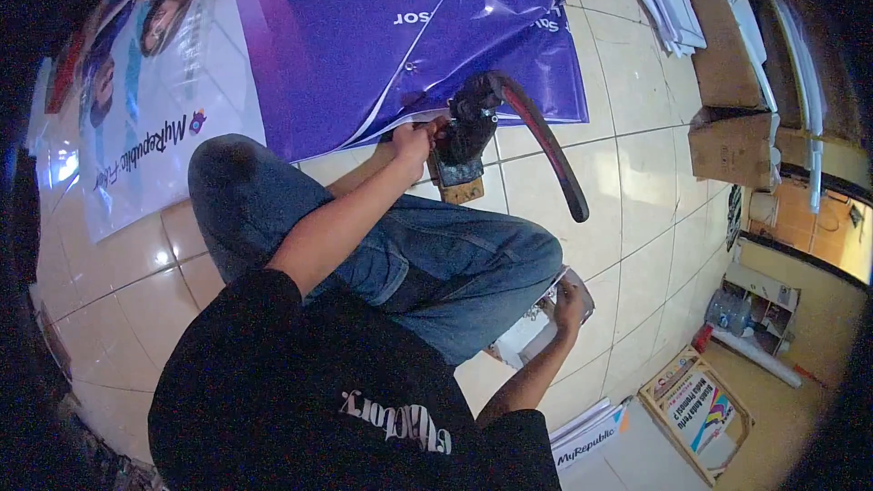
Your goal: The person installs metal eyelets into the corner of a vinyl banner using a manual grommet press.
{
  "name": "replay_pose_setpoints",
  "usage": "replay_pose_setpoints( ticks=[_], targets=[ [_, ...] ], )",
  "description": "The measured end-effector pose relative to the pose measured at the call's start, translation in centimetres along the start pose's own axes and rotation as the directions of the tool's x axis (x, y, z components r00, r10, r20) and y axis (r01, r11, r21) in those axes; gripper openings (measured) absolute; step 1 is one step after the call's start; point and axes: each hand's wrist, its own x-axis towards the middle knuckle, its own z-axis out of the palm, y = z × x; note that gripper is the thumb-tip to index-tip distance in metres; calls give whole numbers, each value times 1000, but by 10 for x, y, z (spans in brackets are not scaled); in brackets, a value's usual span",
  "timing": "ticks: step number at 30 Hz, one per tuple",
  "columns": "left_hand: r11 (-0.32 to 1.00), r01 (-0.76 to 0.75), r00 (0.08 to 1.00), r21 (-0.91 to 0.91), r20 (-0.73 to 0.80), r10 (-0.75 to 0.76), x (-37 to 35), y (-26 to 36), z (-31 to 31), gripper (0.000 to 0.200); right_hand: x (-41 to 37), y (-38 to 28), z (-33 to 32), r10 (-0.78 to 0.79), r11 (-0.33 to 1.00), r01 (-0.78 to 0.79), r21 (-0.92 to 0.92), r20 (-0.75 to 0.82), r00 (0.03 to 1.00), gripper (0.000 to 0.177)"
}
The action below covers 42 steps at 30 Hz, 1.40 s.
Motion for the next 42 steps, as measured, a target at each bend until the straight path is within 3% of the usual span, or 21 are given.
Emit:
replay_pose_setpoints(
  ticks=[2, 3, 5, 9, 11, 14, 15, 17, 18, 20, 23, 26, 28, 31, 33, 35, 36, 38, 39, 41, 42],
  targets=[
    [997, 10, 1000, -83, -24, -12, -4, 3, 0, 16, -6, 20, 2, 56, 975, -41, 216, -62, 996, 21],
    [996, 11, 999, -86, -28, -14, -3, 3, -1, 16, -7, 14, 0, 53, 976, -40, 212, -59, 997, 21],
    [997, -59, 996, 43, -68, 62, -2, 0, 0, 14, -15, -21, -9, 237, 853, -162, 497, -92, 967, 11],
    [996, 36, 998, -87, -52, -41, -7, 7, 0, 13, -14, -20, -7, 339, 812, -225, 539, -120, 933, 10],
    [992, -21, 1000, -121, -26, 18, -3, 3, 0, 14, -10, -2, -5, 155, 951, -105, 289, -156, 975, 24],
    [996, 2, 1000, -86, -6, -3, 3, -3, -3, 14, -12, -18, -12, 207, 968, -179, 175, -157, 966, 24],
    [996, -1, 1000, -90, -9, 0, 5, -5, -3, 14, -11, -18, -12, 202, 969, -174, 172, -157, 967, 24],
    [987, -37, 999, -157, -27, 33, 8, -10, -2, 13, -13, -13, -6, 302, 868, -194, 457, -175, 937, 23],
    [986, -41, 999, -161, -31, 37, 9, -11, -1, 13, -13, -1, -2, 296, 870, -190, 455, -174, 939, 23],
    [984, -79, 997, -157, -15, 78, 11, -14, -1, 15, -11, 36, 7, 98, 941, 28, 338, -351, 931, 23],
    [986, -144, 989, -79, -36, 142, 14, -18, -2, 18, -11, 14, -15, 148, 933, 21, 360, -435, 888, 25],
    [995, -95, 994, -7, -46, 95, 18, -22, -2, 19, -3, -121, -52, 247, 858, -27, 513, -367, 897, 19],
    [989, -128, 991, -73, -47, 125, 15, -22, -1, 19, 32, -158, -38, 90, 818, 126, 560, -342, 936, 21],
    [995, -91, 991, -39, -100, 86, 16, -23, 0, 16, 89, -242, 2, -116, 674, 149, 723, -95, 989, 18],
    [966, -143, 978, 215, -117, 170, 17, -24, -3, 14, 138, -269, 44, -171, 588, 112, 801, -13, 985, 16],
    [979, -137, 983, 149, -101, 153, 18, -27, -4, 13, 193, -272, 83, -157, 745, 47, 665, 106, 982, 16],
    [988, -126, 989, 87, -72, 132, 20, -29, -4, 13, 199, -287, 85, -168, 746, 49, 664, 117, 979, 16],
    [991, -84, 989, 102, -112, 95, 28, -36, -5, 14, 202, -320, 85, -139, 467, -42, 883, 121, 983, 23],
    [990, -131, 987, 62, -90, 136, 24, -34, -5, 15, 210, -320, 90, -143, 471, -50, 881, 132, 981, 23],
    [980, -195, 976, -51, -111, 188, 30, -47, 0, 19, 228, -310, 94, -356, 448, -5, 894, 183, 916, 29],
    [981, -187, 977, -53, -112, 180, 23, -41, -1, 19, 232, -310, 97, -350, 453, -11, 891, 189, 917, 29]
  ],
)
